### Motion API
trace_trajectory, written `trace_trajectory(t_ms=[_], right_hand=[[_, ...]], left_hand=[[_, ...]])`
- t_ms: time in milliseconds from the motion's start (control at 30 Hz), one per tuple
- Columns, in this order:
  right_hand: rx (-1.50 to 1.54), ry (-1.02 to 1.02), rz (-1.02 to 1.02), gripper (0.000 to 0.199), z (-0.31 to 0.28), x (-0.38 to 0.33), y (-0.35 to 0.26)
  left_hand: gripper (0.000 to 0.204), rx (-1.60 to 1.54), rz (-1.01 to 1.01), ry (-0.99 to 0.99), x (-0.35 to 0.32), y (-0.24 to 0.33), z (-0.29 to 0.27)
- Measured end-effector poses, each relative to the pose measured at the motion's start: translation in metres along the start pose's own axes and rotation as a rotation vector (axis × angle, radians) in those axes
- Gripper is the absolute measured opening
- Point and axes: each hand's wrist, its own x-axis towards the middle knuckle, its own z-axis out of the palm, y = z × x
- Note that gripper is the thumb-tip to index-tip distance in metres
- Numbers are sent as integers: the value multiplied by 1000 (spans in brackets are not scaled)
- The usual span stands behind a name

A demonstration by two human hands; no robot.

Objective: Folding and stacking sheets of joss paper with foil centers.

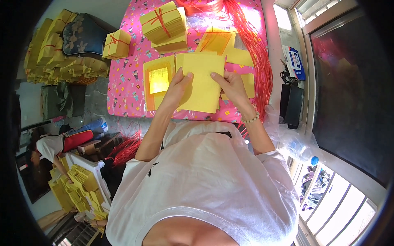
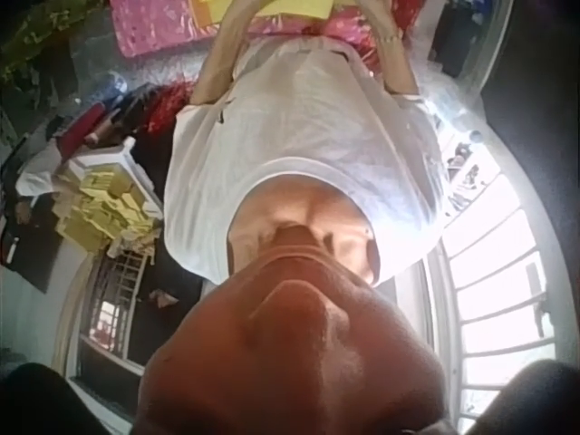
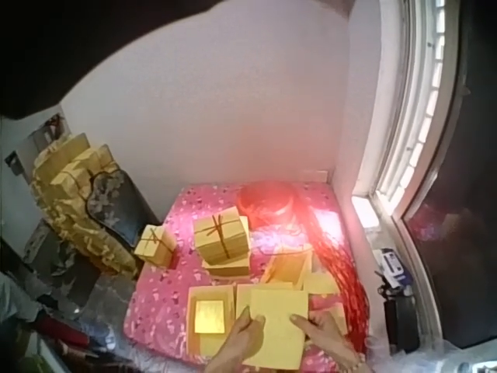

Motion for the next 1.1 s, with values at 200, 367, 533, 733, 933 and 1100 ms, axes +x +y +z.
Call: trace_trajectory(t_ms=[200, 367, 533, 733, 933, 1100], right_hand=[[-114, -31, 175, 31, 0, -10, -8], [-120, -69, 63, 32, 1, -9, 4], [-27, -106, 111, 33, 7, -18, 5], [-79, -155, 133, 35, 4, -20, 8], [-58, -129, 133, 34, 6, -27, 23], [-122, -112, 122, 33, 5, -34, 21]], left_hand=[[34, -50, -39, -18, 4, 5, -4], [34, -36, -89, -24, 3, 8, -6], [34, -44, -62, -44, 4, 10, -9], [31, -48, -33, 20, 3, 5, -7], [31, 22, 97, 62, 2, 1, -7], [31, -20, 135, 161, 3, 2, -9]])
